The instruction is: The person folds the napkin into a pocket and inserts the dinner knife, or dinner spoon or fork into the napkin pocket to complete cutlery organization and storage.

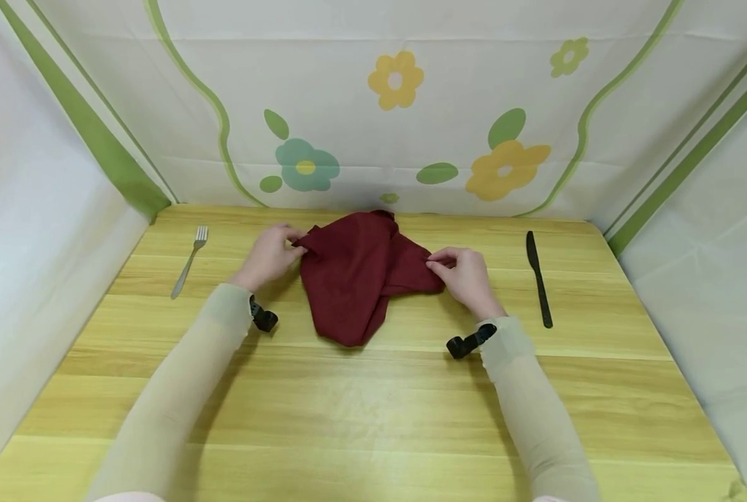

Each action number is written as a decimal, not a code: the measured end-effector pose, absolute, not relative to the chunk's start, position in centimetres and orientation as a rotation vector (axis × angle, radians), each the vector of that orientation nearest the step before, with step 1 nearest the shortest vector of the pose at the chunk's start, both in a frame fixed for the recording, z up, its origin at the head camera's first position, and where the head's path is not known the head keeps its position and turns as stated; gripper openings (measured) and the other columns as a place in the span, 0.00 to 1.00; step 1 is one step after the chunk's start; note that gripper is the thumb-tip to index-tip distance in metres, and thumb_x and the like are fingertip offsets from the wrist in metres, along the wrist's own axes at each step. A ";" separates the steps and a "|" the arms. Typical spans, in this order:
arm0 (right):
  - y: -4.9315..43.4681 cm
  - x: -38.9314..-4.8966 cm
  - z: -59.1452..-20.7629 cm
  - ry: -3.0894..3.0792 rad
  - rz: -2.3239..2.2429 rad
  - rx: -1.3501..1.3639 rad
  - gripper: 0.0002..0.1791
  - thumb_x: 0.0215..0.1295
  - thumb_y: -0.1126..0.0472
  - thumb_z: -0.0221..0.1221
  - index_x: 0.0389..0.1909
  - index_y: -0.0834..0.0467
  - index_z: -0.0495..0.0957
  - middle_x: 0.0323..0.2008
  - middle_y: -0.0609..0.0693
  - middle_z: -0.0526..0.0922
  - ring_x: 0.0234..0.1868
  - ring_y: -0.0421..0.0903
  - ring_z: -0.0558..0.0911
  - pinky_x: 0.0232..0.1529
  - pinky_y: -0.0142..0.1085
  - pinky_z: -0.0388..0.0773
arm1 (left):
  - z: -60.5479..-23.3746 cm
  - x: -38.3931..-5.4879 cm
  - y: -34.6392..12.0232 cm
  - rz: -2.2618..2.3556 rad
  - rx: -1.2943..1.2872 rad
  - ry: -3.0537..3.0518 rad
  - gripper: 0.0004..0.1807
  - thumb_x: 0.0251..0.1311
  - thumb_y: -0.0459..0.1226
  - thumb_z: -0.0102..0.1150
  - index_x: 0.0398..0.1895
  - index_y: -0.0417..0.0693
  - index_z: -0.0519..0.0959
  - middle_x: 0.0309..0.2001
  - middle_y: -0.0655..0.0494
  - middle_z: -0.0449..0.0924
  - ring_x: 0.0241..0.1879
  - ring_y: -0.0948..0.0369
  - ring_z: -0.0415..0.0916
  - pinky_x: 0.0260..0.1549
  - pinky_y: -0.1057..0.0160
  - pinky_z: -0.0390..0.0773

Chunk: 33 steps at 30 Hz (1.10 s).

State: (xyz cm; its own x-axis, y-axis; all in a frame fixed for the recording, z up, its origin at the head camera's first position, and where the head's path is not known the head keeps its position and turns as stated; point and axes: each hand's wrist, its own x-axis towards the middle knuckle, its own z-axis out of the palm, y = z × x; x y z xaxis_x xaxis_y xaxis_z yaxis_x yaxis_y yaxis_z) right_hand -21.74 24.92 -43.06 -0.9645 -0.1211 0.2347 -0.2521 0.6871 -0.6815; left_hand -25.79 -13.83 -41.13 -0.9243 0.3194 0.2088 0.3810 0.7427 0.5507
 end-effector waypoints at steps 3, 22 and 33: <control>25.8 -21.6 -42.5 -2.682 1.154 0.277 0.08 0.69 0.58 0.67 0.41 0.58 0.90 0.35 0.52 0.89 0.34 0.45 0.84 0.34 0.28 0.75 | -40.2 -25.7 -14.4 -1.009 -0.550 -2.751 0.09 0.64 0.29 0.66 0.45 0.36 0.87 0.47 0.43 0.82 0.49 0.47 0.78 0.53 0.49 0.76; 31.5 -18.6 -36.6 -2.515 1.378 0.186 0.16 0.75 0.57 0.61 0.51 0.66 0.83 0.38 0.39 0.84 0.40 0.36 0.81 0.38 0.23 0.74 | -33.8 -21.1 -18.1 -1.056 -0.570 -2.389 0.04 0.60 0.36 0.74 0.37 0.47 0.90 0.33 0.59 0.84 0.31 0.63 0.75 0.32 0.61 0.74; 34.0 -13.0 -34.0 -2.752 1.404 0.392 0.10 0.78 0.62 0.55 0.50 0.64 0.81 0.41 0.46 0.84 0.40 0.40 0.80 0.43 0.25 0.73 | -32.4 -12.8 -19.3 -0.977 -0.959 -2.528 0.04 0.58 0.38 0.76 0.36 0.54 0.90 0.35 0.68 0.87 0.32 0.68 0.82 0.33 0.67 0.79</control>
State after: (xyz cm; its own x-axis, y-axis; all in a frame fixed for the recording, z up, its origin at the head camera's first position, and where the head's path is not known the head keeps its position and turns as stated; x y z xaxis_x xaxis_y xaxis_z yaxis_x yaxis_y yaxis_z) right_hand -12.99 34.00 -34.02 -0.9679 -0.2101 0.1379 -0.2349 0.5616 -0.7934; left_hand -12.79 -19.32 -32.39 -0.7460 0.4869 0.4544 0.6659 0.5544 0.4991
